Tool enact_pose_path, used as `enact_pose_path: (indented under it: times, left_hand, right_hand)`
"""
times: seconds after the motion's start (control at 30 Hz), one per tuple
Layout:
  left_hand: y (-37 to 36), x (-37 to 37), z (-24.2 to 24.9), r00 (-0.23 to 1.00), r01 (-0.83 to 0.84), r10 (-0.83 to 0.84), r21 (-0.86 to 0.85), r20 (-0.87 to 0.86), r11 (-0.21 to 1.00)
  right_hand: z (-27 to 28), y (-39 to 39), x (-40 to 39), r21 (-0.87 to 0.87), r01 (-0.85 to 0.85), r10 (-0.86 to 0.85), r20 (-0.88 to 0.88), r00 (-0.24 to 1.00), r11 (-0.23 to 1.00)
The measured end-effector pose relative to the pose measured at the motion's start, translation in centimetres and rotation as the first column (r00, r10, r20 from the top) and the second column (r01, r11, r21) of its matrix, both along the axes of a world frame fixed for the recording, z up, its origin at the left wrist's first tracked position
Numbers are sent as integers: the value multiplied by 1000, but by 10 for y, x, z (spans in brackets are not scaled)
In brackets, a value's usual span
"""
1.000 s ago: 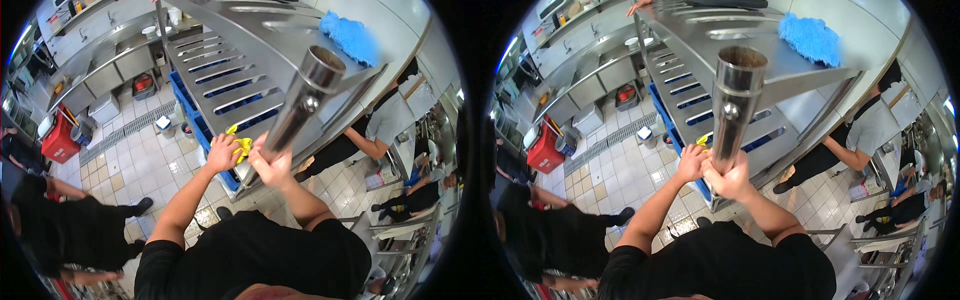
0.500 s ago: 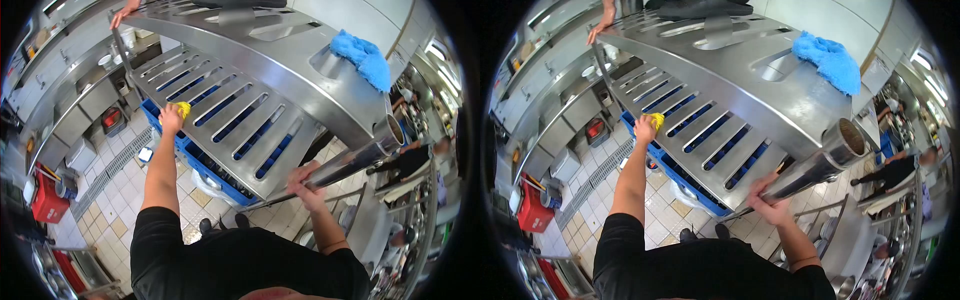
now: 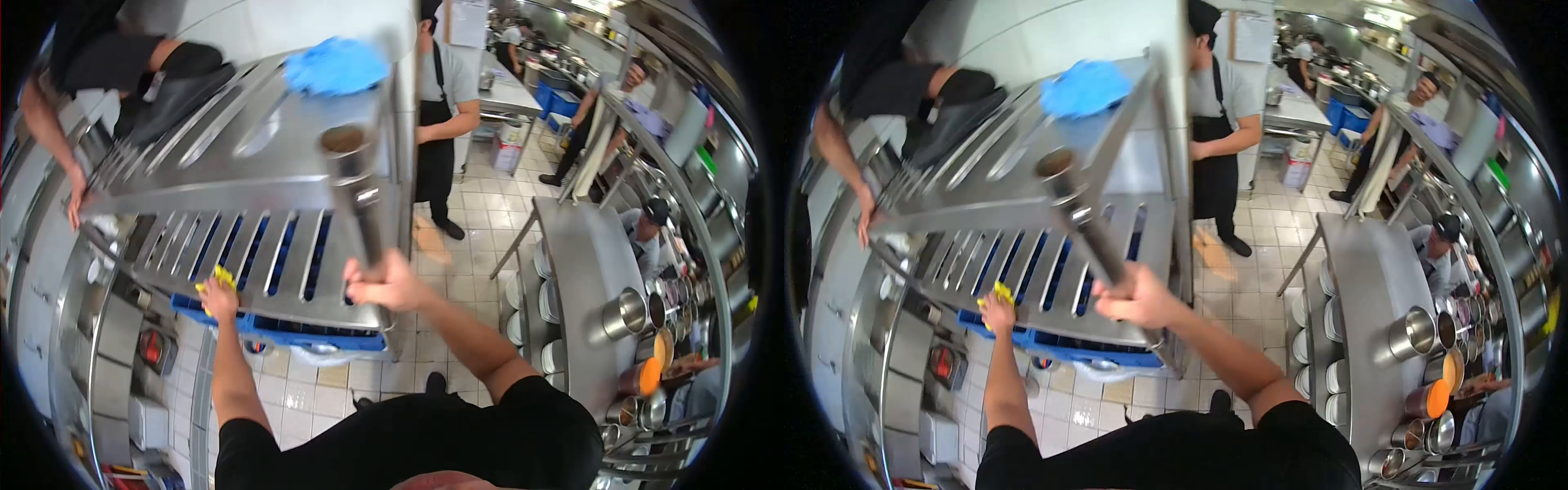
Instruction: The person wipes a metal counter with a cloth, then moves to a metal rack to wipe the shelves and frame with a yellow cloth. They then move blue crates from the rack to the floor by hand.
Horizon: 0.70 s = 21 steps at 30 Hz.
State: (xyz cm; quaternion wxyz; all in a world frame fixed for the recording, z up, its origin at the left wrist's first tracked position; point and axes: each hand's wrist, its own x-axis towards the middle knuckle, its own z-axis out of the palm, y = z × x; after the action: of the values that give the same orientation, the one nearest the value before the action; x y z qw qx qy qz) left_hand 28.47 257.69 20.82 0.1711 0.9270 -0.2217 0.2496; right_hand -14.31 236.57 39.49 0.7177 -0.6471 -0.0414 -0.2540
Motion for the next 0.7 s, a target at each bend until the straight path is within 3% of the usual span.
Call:
enact_pose_path:
  times: [0.1, 0.13, 0.2, 0.23, 0.27, 0.33, 0.37, 0.43, 0.47, 0.5, 0.53, 0.57, 0.6, 0.63, 0.67, 0.7]
  left_hand:
    - [-8, -47, 0, 989, 145, -147, 49, 32, 988]
    - [-15, -69, 9, 991, 122, -118, 52, -70, 991]
    - [-20, -99, 13, 985, 141, -131, 87, -112, 986]
    - [-22, -110, 6, 986, 148, -141, 91, -85, 985]
    - [-23, -118, 3, 987, 155, -150, 97, -49, 983]
    - [-24, -145, 17, 978, 176, -159, 127, -138, 976]
    - [-24, -153, 19, 981, 158, -138, 147, -140, 976]
    - [-21, -154, 17, 984, 118, -91, 175, -153, 978]
    - [-20, -146, 13, 984, 101, -70, 185, -165, 978]
    - [-25, -145, 9, 982, 85, -50, 191, -183, 978]
    - [-34, -151, 9, 986, 53, -21, 191, -165, 980]
    - [-44, -156, 14, 990, 16, 11, 187, -144, 982]
    - [-48, -162, 15, 990, -33, 56, 178, -126, 983]
    - [-47, -132, -10, 949, -87, 137, 181, -284, 980]
    - [-54, -145, 7, 893, 13, 42, 118, -448, 993]
    - [-90, -209, 57, 767, -292, 331, 161, -549, 943]
  right_hand:
    - [-1, -1, -2, 14, -89, 88, 49, 995, 996]
    - [-3, -1, -4, 32, -112, 110, 72, 991, 993]
    - [-18, -4, -10, 34, -123, 119, 110, 987, 992]
    - [-15, -20, -26, -233, -23, 61, 159, 985, 972]
    - [-12, -36, -39, -475, 93, 19, 225, 974, 875]
    - [-51, -87, -49, -274, 87, -24, 226, 974, 958]
    - [-50, -119, -61, -122, 93, -78, 128, 989, 988]
    - [-72, -209, -55, 20, 225, -226, 59, 972, 974]
    - [-49, -246, -65, -104, 312, -325, -147, 934, 944]
    - [-49, -287, -56, -253, 347, -377, -80, 923, 903]
    - [-34, -318, -50, -468, 331, -428, -115, 896, 820]
    - [19, -313, -60, -546, 145, -363, -317, 876, 825]
    - [37, -321, -41, -782, 35, -377, -260, 889, 623]
    - [64, -300, -41, -818, -50, -347, -297, 889, 574]
    - [97, -264, -36, -844, -152, -291, -338, 895, 515]
    - [115, -231, -32, -819, -248, -185, -390, 902, 517]
